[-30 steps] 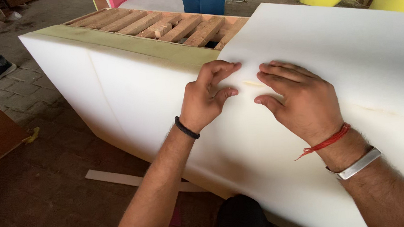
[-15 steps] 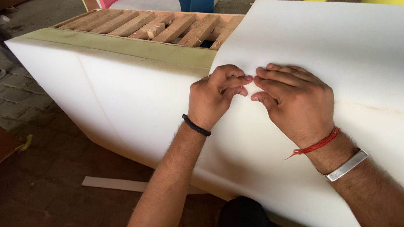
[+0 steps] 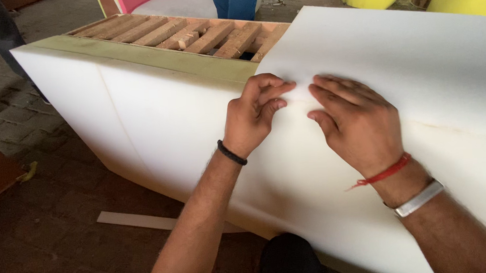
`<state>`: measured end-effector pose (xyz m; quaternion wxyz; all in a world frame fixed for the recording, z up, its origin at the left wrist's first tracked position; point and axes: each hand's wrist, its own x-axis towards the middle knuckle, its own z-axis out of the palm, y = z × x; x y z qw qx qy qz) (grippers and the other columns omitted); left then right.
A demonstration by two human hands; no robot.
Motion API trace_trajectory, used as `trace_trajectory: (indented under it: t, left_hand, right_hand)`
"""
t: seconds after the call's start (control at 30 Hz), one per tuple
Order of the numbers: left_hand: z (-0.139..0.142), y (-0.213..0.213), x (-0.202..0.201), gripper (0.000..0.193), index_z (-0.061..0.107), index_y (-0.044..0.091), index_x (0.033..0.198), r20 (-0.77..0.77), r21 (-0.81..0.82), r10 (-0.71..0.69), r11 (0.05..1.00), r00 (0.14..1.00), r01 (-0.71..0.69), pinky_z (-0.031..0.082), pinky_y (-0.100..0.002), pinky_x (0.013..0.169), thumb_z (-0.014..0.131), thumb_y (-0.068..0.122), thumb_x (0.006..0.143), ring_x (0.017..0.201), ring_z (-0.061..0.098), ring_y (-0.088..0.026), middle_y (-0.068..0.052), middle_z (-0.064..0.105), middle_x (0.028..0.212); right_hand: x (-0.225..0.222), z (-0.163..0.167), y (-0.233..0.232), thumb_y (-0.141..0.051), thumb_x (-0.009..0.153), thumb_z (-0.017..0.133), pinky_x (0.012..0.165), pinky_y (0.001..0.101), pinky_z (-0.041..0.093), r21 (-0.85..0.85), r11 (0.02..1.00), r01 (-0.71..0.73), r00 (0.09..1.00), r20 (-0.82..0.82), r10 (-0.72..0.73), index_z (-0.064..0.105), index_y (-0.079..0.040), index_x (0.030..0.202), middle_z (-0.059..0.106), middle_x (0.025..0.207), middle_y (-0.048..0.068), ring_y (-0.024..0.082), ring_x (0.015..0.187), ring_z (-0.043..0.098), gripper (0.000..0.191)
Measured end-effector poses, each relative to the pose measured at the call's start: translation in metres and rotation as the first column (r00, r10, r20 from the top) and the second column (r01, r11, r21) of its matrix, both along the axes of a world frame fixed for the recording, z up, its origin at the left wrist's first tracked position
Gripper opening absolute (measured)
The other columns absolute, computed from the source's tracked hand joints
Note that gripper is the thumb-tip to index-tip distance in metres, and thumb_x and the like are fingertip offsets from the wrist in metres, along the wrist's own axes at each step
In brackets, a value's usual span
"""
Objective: The person presses and smooths a seam on a large white foam piece, then lifts and repositions it to align with another foam section. The person sits on the floor to continue pressing the seam along the edge.
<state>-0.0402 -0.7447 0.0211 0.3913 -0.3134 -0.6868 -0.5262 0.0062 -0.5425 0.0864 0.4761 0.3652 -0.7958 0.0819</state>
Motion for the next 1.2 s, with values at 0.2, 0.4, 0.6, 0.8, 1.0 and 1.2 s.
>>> trace_trajectory:
  t: [0.2,0.4,0.6,0.8,1.0,1.2]
  left_hand:
    - [-0.001,-0.001,0.013,0.042,0.048,0.006,0.129,0.01,-0.034,-0.064,0.997,0.998,0.064,0.064,-0.029,0.099,0.072,-0.004,0.095,0.129,0.067,-0.021,-0.009,0.071,0.131]
    - [-0.013,0.021,-0.014,0.024,0.057,0.011,0.104,-0.285,-0.132,0.25,0.946,0.925,-0.296,0.062,-0.031,0.103,0.072,-0.007,0.097,0.105,0.077,-0.013,0.005,0.079,0.106]
    - [-0.018,0.031,-0.011,0.023,0.068,0.01,0.097,-0.304,-0.086,0.324,0.927,0.896,-0.365,0.06,-0.034,0.091,0.075,-0.008,0.084,0.091,0.075,-0.02,-0.001,0.079,0.094]
    - [-0.009,0.018,0.015,0.028,0.055,0.004,0.123,0.125,0.086,-0.129,0.989,0.984,0.119,0.061,-0.033,0.107,0.067,0.005,0.098,0.133,0.065,-0.021,-0.011,0.07,0.134]
    - [0.026,0.036,0.025,0.039,0.057,0.005,0.135,-0.009,0.018,0.049,0.999,0.999,-0.048,0.046,-0.046,0.123,0.068,0.028,0.105,0.147,0.054,-0.031,-0.012,0.067,0.144]
    - [0.081,0.084,-0.021,0.056,0.069,0.014,0.133,-0.16,-0.358,0.37,0.842,0.915,-0.404,0.026,-0.06,0.119,0.043,0.056,0.105,0.146,0.044,-0.042,-0.016,0.061,0.146]
  right_hand:
    - [0.002,-0.003,0.011,-0.027,0.09,0.082,0.109,0.0399,0.053,0.029,0.999,0.019,1.0,-0.023,-0.019,0.077,-0.007,0.117,0.074,0.129,0.007,0.024,0.125,0.067,0.034]
    - [-0.006,-0.014,0.009,-0.022,0.094,0.081,0.108,0.0383,0.051,0.071,0.996,0.059,0.996,-0.076,-0.053,0.08,-0.014,0.104,0.076,0.125,0.001,0.022,0.124,0.067,0.013]
    - [0.004,-0.011,0.011,-0.02,0.09,0.079,0.109,0.0401,0.049,0.096,0.995,0.037,0.997,-0.066,-0.031,0.079,-0.013,0.108,0.075,0.126,0.003,0.023,0.124,0.067,0.019]
    - [0.045,0.008,0.077,-0.031,0.092,0.076,0.113,0.0437,0.048,0.061,0.978,0.198,0.98,0.008,-0.199,0.074,-0.004,0.122,0.069,0.136,0.012,0.028,0.128,0.064,0.04]
    - [0.048,-0.002,0.112,-0.048,0.09,0.072,0.113,0.0463,0.045,0.093,0.918,0.387,0.917,-0.143,-0.372,0.069,0.0,0.131,0.069,0.136,0.017,0.031,0.128,0.063,0.063]
    - [0.033,-0.022,0.113,-0.054,0.097,0.069,0.116,0.044,0.044,0.041,0.912,0.408,0.9,-0.187,-0.394,0.07,0.0,0.135,0.07,0.139,0.016,0.029,0.132,0.062,0.067]
